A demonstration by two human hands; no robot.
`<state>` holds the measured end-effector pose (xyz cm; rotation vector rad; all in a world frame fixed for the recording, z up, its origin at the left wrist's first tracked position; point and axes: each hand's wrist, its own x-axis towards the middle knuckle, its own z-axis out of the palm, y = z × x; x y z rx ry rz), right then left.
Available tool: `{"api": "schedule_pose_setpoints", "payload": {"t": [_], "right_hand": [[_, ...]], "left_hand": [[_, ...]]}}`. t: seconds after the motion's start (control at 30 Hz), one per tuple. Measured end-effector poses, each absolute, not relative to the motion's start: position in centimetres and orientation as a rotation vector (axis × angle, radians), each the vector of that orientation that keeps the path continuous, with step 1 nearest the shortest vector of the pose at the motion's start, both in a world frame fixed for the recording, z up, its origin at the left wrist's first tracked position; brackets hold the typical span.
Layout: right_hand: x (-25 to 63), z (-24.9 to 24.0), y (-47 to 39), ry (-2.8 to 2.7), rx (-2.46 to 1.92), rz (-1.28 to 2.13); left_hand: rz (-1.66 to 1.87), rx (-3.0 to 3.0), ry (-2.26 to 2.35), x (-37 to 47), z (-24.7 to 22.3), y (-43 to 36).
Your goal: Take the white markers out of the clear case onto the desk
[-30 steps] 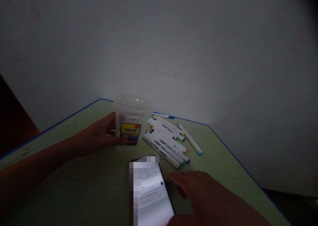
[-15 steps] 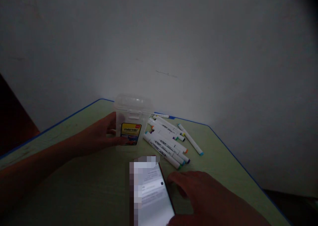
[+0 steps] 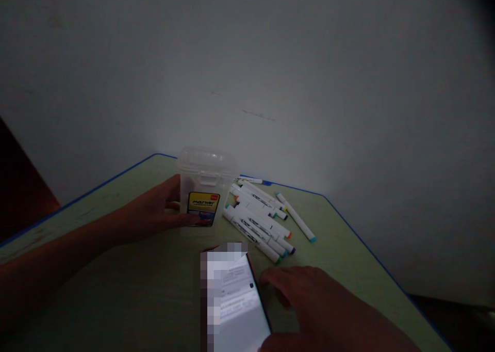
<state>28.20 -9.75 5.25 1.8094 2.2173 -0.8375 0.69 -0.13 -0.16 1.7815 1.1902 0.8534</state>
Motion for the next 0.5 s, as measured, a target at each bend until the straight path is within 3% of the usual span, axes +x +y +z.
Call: {"api": "schedule_pose_setpoints", "payload": {"t": [0.5], "right_hand": [[28.11, 5.21, -9.84, 2.222, 1.818, -0.863]], "left_hand": [[0.867, 1.776, 1.193, 0.77, -0.28, 0.05]]}}
